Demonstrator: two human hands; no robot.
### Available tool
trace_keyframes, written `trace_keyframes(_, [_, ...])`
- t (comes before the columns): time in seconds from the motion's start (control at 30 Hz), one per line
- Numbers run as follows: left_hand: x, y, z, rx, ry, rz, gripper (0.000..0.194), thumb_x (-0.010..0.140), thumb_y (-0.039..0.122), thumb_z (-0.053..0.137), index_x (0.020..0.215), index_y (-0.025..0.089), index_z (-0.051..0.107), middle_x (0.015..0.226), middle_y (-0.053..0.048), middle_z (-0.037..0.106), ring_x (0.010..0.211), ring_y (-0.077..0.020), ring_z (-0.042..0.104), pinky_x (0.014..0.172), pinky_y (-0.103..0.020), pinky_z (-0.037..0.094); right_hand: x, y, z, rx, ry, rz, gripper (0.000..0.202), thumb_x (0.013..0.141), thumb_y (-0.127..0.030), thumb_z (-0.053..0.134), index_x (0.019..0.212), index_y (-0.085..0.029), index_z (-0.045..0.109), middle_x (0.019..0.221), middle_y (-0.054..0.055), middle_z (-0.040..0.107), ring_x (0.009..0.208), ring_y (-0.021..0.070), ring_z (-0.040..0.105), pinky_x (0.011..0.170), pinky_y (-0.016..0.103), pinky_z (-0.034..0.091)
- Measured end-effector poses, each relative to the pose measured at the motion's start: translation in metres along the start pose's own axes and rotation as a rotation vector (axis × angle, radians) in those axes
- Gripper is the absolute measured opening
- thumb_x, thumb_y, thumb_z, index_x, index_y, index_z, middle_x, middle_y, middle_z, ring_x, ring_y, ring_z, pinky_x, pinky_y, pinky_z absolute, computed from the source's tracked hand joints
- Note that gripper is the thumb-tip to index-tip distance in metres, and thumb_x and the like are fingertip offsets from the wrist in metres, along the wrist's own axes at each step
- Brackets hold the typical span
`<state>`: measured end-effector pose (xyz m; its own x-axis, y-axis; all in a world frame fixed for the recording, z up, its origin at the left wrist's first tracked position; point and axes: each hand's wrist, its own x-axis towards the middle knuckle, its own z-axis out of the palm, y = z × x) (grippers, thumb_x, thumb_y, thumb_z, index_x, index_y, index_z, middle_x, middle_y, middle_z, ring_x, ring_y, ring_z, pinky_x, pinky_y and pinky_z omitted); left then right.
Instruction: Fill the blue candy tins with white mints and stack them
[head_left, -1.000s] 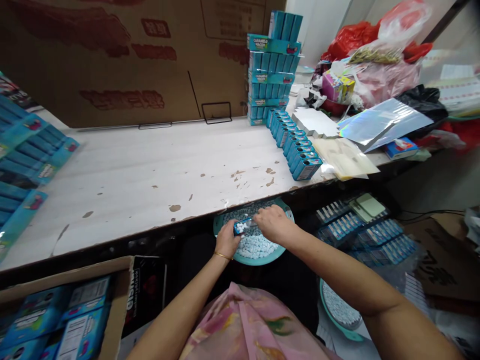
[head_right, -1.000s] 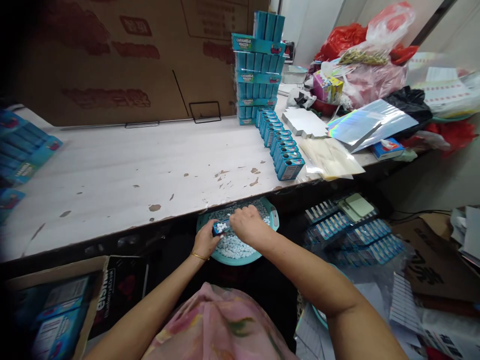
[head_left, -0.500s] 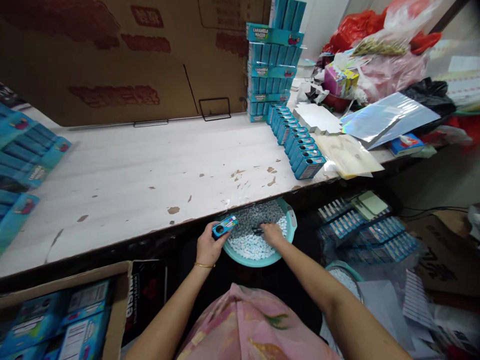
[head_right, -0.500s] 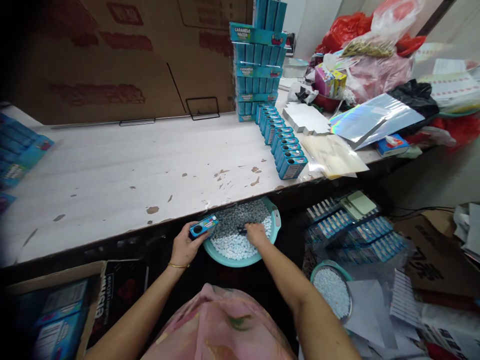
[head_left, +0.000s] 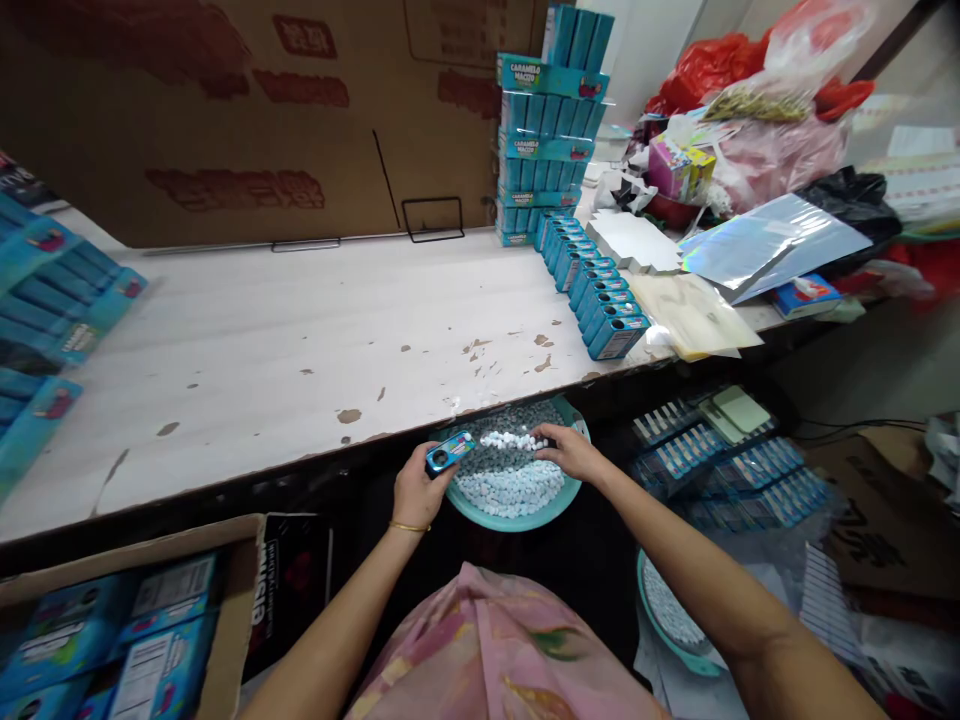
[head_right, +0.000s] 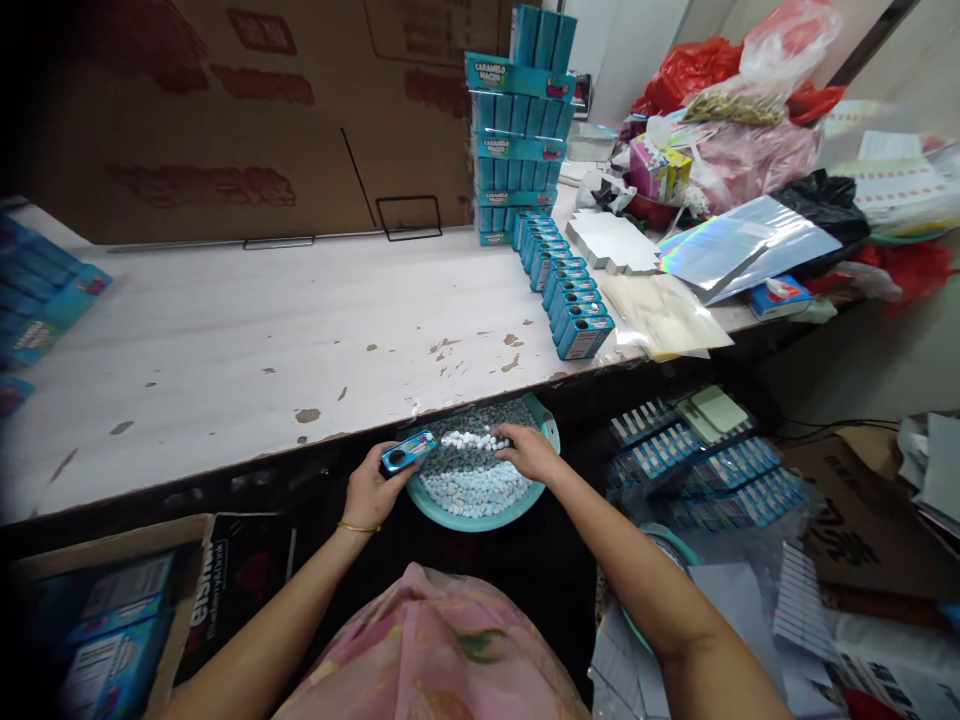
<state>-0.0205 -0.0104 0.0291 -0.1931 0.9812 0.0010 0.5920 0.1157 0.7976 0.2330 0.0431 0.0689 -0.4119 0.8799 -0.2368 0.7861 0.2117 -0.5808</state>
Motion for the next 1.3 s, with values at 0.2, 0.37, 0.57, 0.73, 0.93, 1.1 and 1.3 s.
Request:
trace_keyframes(0.2, [0.002,0.02,0.023,0.09,-0.128,0.08,0.029,0.068,0.027,0.055,0.096,0.02,0.05,0.089,-0.004,0.06,0.085,-0.0184,0.055,0.075,-0.03,0.042,-0.008,-0.052,-0.036,-0.352,-0.078,-0.102,0.028,0.074,-0.03,0.054,0.102,-0.026,0.055,0.1,0.0,0.061,0.09,0.0155,0.054,0.072,0.024,0.037])
trace_keyframes(0.37, [0.0,0.023,0.031,0.133,-0.147,0.12,0.029,0.068,0.026,0.055,0.096,0.019,0.05,0.092,-0.005,0.059,0.087,-0.0197,0.054,0.077,-0.031,0.041,-0.01,-0.08,-0.037,-0.672,-0.132,-0.126,0.02,0.077,-0.027,0.048,0.095,-0.022,0.055,0.092,0.004,0.061,0.084,0.0176,0.056,0.071,0.027,0.037])
trace_keyframes(0.57, [-0.001,0.018,0.033,0.158,-0.146,0.128,0.03,0.067,0.025,0.055,0.096,0.019,0.05,0.091,-0.005,0.059,0.087,-0.0194,0.054,0.076,-0.03,0.041,-0.012,-0.092,-0.031,-0.768,-0.093,-0.18,0.017,0.081,-0.017,0.037,0.09,-0.018,0.052,0.085,0.008,0.059,0.08,0.0182,0.055,0.07,0.03,0.034])
trace_keyframes(0.73, [0.001,0.018,0.035,0.133,-0.143,0.15,0.03,0.068,0.024,0.054,0.097,0.018,0.05,0.092,-0.006,0.059,0.088,-0.0195,0.054,0.077,-0.03,0.041,-0.013,-0.087,-0.029,-0.761,-0.082,-0.189,0.018,0.081,-0.017,0.036,0.09,-0.018,0.051,0.085,0.007,0.057,0.079,0.0181,0.053,0.068,0.03,0.031])
trace_keyframes(0.93, [0.003,0.015,0.041,0.158,-0.163,0.191,0.031,0.068,0.023,0.055,0.098,0.018,0.051,0.092,-0.006,0.059,0.088,-0.0206,0.053,0.078,-0.031,0.041,-0.018,-0.088,-0.029,-0.77,-0.076,-0.186,0.021,0.082,-0.014,0.033,0.085,-0.018,0.053,0.083,0.008,0.055,0.079,0.0181,0.05,0.071,0.032,0.028])
trace_keyframes(1.1, [0.003,0.014,0.04,0.101,-0.185,0.157,0.03,0.068,0.026,0.055,0.097,0.018,0.051,0.089,-0.005,0.059,0.084,-0.0193,0.054,0.074,-0.03,0.042,-0.018,-0.093,-0.031,-0.794,-0.049,-0.216,0.021,0.081,-0.013,0.032,0.084,-0.017,0.053,0.082,0.009,0.054,0.079,0.0188,0.049,0.073,0.033,0.027])
trace_keyframes(1.3, [0.004,0.016,0.036,0.054,-0.17,0.159,0.031,0.067,0.026,0.057,0.096,0.018,0.051,0.088,-0.004,0.059,0.082,-0.0177,0.054,0.074,-0.029,0.042,-0.021,-0.092,-0.037,-0.782,-0.038,-0.204,0.019,0.081,-0.013,0.035,0.083,-0.019,0.053,0.081,0.006,0.056,0.076,0.0176,0.05,0.069,0.032,0.028])
